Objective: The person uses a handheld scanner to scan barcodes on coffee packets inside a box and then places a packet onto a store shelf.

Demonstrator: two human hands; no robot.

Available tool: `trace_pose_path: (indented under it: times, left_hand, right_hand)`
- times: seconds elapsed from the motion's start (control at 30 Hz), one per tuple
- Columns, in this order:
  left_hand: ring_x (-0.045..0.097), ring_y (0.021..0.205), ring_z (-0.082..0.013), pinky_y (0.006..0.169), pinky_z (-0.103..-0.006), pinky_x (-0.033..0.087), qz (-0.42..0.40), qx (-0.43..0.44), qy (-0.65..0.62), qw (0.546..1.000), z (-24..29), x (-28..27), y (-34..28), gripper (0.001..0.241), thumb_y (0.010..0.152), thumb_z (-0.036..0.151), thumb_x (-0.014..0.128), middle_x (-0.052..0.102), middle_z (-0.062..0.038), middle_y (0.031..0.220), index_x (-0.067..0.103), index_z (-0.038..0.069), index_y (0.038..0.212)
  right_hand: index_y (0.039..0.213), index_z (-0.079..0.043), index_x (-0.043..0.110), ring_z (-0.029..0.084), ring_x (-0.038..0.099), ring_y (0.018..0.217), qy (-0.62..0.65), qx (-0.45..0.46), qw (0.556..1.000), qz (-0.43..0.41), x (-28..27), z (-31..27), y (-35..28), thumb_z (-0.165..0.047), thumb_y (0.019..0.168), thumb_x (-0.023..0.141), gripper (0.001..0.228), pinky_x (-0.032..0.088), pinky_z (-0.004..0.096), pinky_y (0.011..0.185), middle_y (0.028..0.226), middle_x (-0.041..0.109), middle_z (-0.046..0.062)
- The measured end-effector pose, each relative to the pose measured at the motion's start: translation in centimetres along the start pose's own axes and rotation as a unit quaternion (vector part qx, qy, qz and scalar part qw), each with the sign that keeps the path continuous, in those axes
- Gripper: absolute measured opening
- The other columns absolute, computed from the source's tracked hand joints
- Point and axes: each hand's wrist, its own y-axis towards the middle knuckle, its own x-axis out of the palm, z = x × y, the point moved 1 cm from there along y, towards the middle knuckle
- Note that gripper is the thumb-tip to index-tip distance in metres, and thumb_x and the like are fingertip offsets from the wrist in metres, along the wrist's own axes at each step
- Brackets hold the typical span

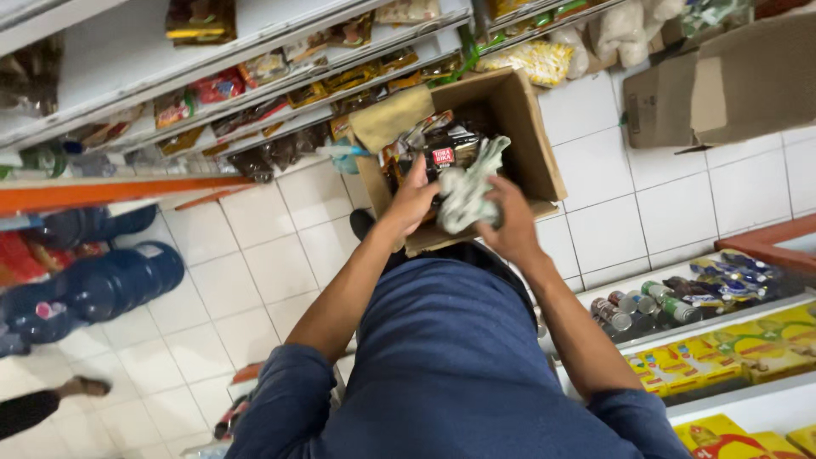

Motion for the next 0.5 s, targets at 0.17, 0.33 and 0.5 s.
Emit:
trace_pose_path:
  times: [0.17,0.33,0.5]
  left_hand:
    - [0.060,0.120,-0.0169,0.109,-0.0348,0.048,0.006,-0.039,0.144,0.989,1.6,-1.2,-1.7,0.032,0.109,0.017,0.065,0.068,-0.010,0.131,0.061,0.002,0.137]
    - [0.051,0.129,-0.0201,0.108,-0.0358,0.042,-0.001,0.094,0.294,0.951,3.3,-0.1,-3.0,0.029,0.105,0.018,0.066,0.056,-0.013,0.141,0.068,-0.002,0.126]
    - [0.064,0.091,-0.0156,0.082,-0.0343,0.052,0.016,0.027,0.381,0.924,4.3,0.2,-3.9,0.028,0.100,0.019,0.068,0.070,-0.008,0.100,0.071,-0.003,0.118]
  right_hand:
    - [0.122,0.000,0.051,0.035,0.064,0.124,0.122,0.115,0.981,0.100,-1.2,1.8,0.2,-0.003,0.088,0.069,0.039,0.050,0.041,0.111,0.133,0.063,0.023]
    - [0.120,0.003,0.051,0.032,0.063,0.123,0.070,-0.057,0.995,0.033,-1.6,-1.4,2.6,-0.006,0.079,0.069,0.046,0.049,0.040,0.107,0.131,0.062,0.027]
    - [0.122,0.002,0.052,0.024,0.067,0.109,0.155,0.053,0.985,-0.052,0.9,-1.0,2.3,-0.006,0.085,0.065,0.040,0.052,0.036,0.098,0.118,0.068,0.021]
